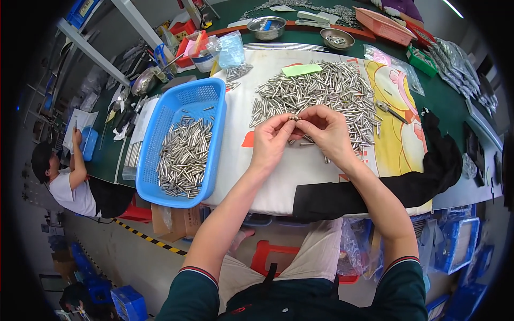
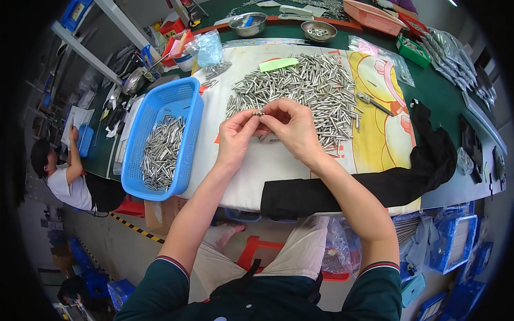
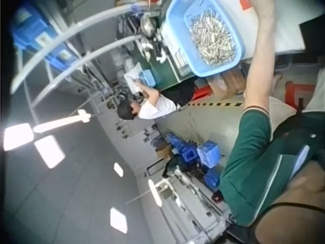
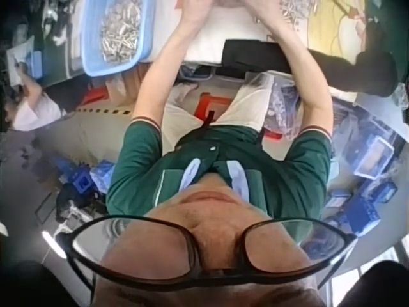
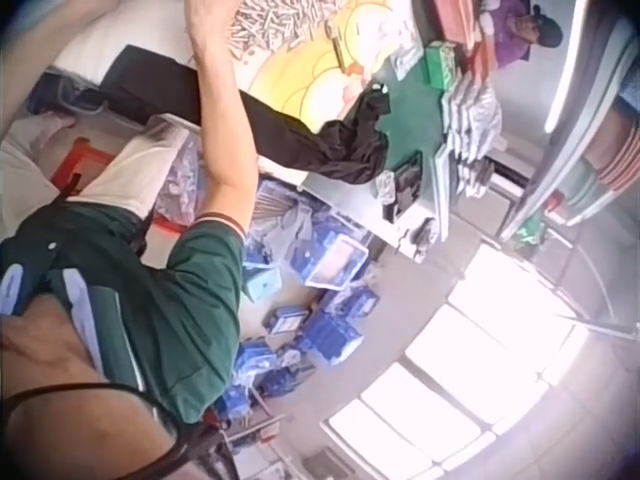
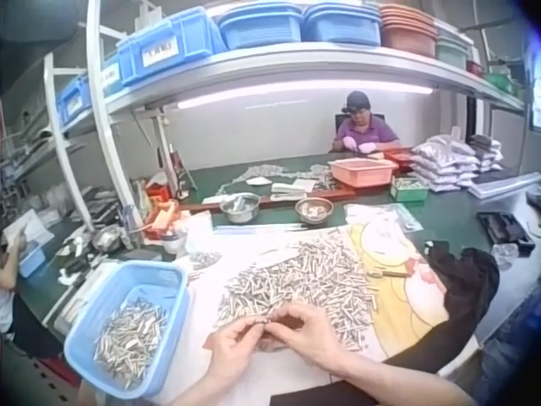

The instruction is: Inspecting and sorting small metal screws or pins into a collection basket at a factory workbench.

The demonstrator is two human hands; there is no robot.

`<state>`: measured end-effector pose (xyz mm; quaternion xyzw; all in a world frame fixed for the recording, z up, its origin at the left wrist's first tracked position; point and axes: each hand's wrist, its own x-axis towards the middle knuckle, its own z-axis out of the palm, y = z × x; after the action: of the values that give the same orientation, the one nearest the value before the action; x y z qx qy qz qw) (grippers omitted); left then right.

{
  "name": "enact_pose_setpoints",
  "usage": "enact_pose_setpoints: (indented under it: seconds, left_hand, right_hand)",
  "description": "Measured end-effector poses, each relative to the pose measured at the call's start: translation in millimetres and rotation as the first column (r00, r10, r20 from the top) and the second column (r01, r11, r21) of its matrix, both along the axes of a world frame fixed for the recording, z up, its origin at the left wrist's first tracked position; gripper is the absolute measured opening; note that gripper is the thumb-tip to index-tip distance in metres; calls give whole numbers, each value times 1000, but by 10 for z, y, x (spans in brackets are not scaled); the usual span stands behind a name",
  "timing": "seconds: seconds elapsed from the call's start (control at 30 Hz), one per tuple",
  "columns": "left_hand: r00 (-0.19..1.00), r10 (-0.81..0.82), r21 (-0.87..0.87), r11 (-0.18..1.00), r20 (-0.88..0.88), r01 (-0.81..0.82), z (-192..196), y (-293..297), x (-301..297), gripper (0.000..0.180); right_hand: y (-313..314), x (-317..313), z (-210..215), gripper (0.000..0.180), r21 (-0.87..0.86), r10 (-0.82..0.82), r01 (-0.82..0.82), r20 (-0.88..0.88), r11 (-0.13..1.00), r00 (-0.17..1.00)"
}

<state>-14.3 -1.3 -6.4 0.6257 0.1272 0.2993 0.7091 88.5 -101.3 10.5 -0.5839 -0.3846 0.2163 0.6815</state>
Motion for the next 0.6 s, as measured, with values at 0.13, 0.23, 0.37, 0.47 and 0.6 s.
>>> enact_pose_setpoints:
  seconds: [0.13,0.23,0.37,0.47,0.6]
  left_hand:
    - [997,-67,-56,996,-39,64,23,14,-27,18]
    - [993,-108,-103,989,-49,103,43,11,-46,18]
    - [993,-108,-102,989,-39,103,59,6,-46,19]
    - [998,-52,-70,996,-32,49,31,16,-38,19]
    - [996,-22,-14,1000,91,23,23,-18,-33,18]
  right_hand:
    - [-14,11,39,14,-99,-12,25,131,995,991]
    - [-30,15,43,17,-130,4,16,155,991,988]
    - [-15,9,54,14,-126,-2,18,132,992,991]
    - [-1,3,38,12,-48,-42,54,225,997,973]
    - [-27,-14,40,14,100,-107,76,351,992,930]
